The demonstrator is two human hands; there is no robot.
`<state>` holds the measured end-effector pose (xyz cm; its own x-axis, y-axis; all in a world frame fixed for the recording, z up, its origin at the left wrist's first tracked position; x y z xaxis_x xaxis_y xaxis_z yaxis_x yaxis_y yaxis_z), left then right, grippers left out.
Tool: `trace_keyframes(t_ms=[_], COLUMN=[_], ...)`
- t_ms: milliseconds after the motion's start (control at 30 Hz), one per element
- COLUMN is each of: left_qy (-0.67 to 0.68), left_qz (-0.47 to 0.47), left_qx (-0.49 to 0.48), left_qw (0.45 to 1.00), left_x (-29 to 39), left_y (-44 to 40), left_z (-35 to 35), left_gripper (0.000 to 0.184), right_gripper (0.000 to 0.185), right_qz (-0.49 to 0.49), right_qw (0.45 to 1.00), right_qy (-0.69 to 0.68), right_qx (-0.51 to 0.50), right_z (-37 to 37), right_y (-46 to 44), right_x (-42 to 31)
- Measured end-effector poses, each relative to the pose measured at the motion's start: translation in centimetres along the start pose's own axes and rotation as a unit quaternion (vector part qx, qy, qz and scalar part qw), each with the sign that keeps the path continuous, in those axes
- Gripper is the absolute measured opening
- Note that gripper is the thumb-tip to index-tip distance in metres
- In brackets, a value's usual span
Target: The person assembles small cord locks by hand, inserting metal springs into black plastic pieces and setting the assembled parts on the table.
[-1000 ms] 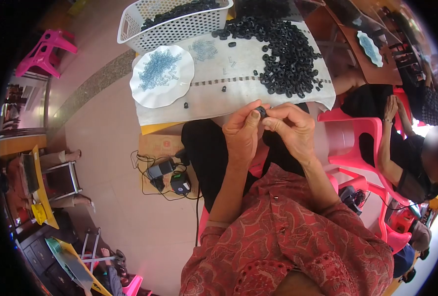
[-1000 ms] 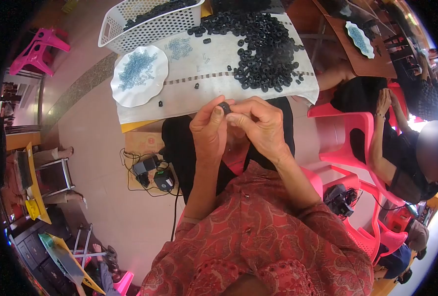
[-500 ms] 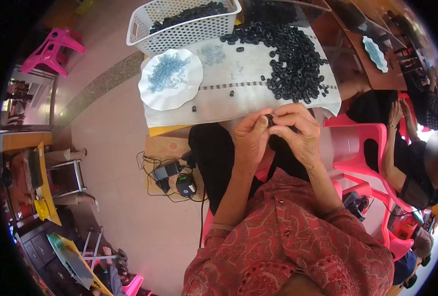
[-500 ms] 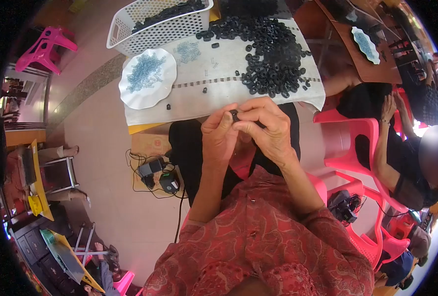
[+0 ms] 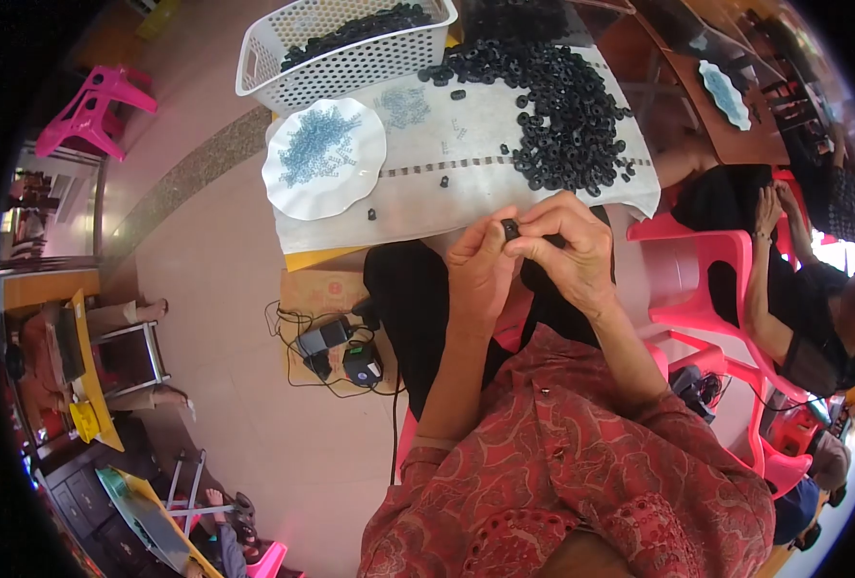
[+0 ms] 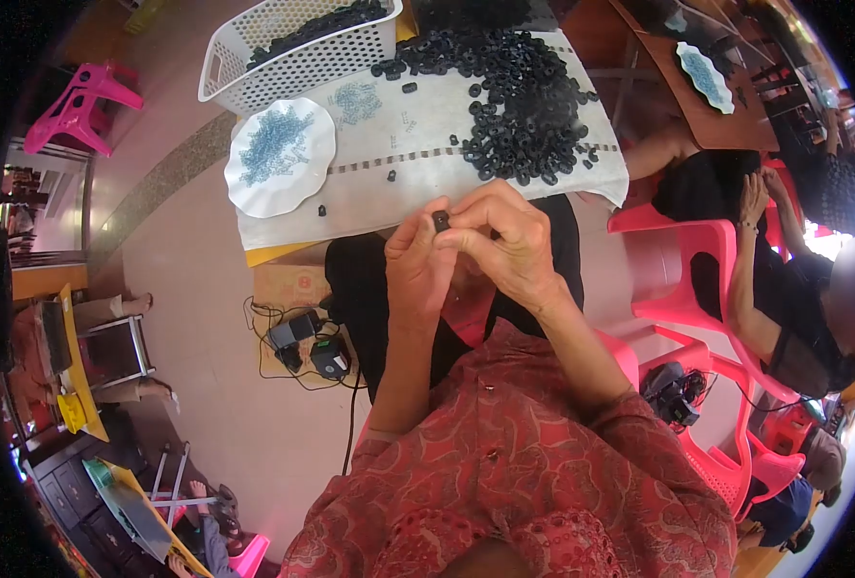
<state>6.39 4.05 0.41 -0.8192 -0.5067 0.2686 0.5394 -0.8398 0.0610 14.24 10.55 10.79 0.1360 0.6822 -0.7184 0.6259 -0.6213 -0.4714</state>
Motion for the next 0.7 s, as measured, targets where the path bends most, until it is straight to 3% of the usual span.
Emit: trace_keyframes(t_ms=[100, 267, 567, 700], left_qy=[-0.006, -0.017, -0.037, -0.081], left_qz=[0.032, 0.033, 0.041, 0.044], left_qx=[-0.005, -0.014, -0.019, -0.001], left_qw=[0.999, 0.999, 0.998, 0.996], left_x=[0.7, 0.8, 1.2, 1.5], left_y=[-0.2, -0.6, -0.9, -1.1], left_z=[-0.1, -0.7, -0.7, -1.1], left_gripper=[0.025, 0.026, 0.024, 0.022], right_gripper=[0.020, 0.027, 0.021, 0.019], right_qz=[-0.016, 0.054, 0.059, 0.115], right_qw=[1.000, 0.993, 0.993, 0.983], right_qy=[-0.003, -0.093, -0.099, -0.138], right_qx=[-0.013, -0.037, -0.036, -0.041], right_z=[0.3, 1.0, 1.4, 2.1], right_y=[-0.3, 0.1, 0.3, 0.6], right_x=[0.1, 1.8, 2.6, 3.3])
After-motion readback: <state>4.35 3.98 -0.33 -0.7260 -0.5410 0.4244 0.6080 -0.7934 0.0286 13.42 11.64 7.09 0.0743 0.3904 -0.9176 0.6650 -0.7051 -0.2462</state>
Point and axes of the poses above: each hand's wrist, its own y-axis away from the middle knuckle, its own z-axis out of the palm, x = y × z, the point moved 9 cm from there along -y, towards the middle knuckle, and after that the axes turned 9 degrees about y, right-handed, at the moved point
